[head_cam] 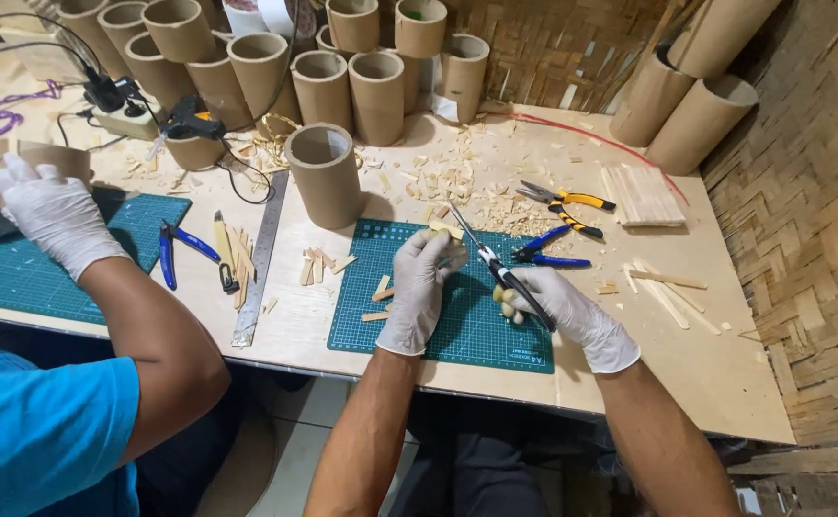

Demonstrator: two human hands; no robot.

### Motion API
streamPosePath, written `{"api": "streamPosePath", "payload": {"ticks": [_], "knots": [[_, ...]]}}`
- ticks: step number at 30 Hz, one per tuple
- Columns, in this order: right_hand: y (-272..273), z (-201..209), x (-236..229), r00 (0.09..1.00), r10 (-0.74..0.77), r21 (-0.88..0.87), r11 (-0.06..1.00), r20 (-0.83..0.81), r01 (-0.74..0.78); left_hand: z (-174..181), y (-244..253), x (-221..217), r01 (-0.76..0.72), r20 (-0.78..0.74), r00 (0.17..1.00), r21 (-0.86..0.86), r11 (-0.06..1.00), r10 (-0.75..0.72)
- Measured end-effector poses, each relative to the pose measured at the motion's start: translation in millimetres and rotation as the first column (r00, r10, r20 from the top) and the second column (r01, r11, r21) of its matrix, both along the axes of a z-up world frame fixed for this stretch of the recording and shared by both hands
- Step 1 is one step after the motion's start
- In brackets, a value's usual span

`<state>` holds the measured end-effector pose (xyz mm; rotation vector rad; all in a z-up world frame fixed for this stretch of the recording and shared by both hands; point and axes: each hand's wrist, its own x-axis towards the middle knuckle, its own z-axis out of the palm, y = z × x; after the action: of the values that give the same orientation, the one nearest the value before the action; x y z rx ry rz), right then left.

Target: Cutting small wooden sticks into segments using pliers on a workshop table.

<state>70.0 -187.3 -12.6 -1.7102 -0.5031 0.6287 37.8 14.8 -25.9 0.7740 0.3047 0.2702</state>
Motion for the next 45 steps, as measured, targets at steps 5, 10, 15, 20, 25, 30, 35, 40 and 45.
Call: {"api": "streamPosePath", "payload": {"ticks": [5,10,15,20,25,30,35,40,45], "knots": [[3.2,1.1,-3.2,1.0,0.006,-0.047,0.999,0.024,-0.005,5.3,-0.5,-2.9,-0.036,-0.003,0.999,0.009,0.999,0.036],[6.9,15.8,-8.3,0.999,0.011,-0.105,0.994,0.049,-0.005,9.9,-4.2,-4.1,-0.036,0.005,0.999,0.055,0.998,0.036],[9.6,21.8,-8.2,0.997,0.01,-0.135,0.991,0.081,0.001,16.5,-6.4,-7.1,-0.032,0.001,0.999,0.101,0.994,0.033],[6.9,17.7,-7.7,0.996,0.024,-0.156,0.988,0.09,-0.009,18.3,-5.3,-7.4,-0.017,0.0,1.0,0.129,0.991,0.017],[4.4,7.8,-4.4,0.995,0.0,-0.156,0.988,0.099,0.015,18.6,-5.6,-7.4,-0.01,0.008,1.0,0.124,0.992,0.009],[5.7,5.5,-5.7,0.993,-0.05,-0.153,0.986,0.11,0.067,17.7,-4.2,-7.3,-0.012,0.012,1.0,0.118,0.993,0.011],[7.0,7.2,-6.3,0.991,-0.084,-0.153,0.983,0.102,0.099,10.6,-3.7,-4.0,-0.02,0.024,1.0,0.119,0.993,0.017],[6.2,10.6,-10.2,0.99,-0.098,-0.163,0.98,0.1,0.114,13.7,-5.7,-6.2,-0.021,0.02,1.0,0.121,0.992,0.019],[4.3,0.6,-5.0,0.985,-0.108,-0.173,0.976,0.136,0.131,12.5,-4.9,-5.7,-0.012,0.01,1.0,0.095,0.995,0.011]]}}
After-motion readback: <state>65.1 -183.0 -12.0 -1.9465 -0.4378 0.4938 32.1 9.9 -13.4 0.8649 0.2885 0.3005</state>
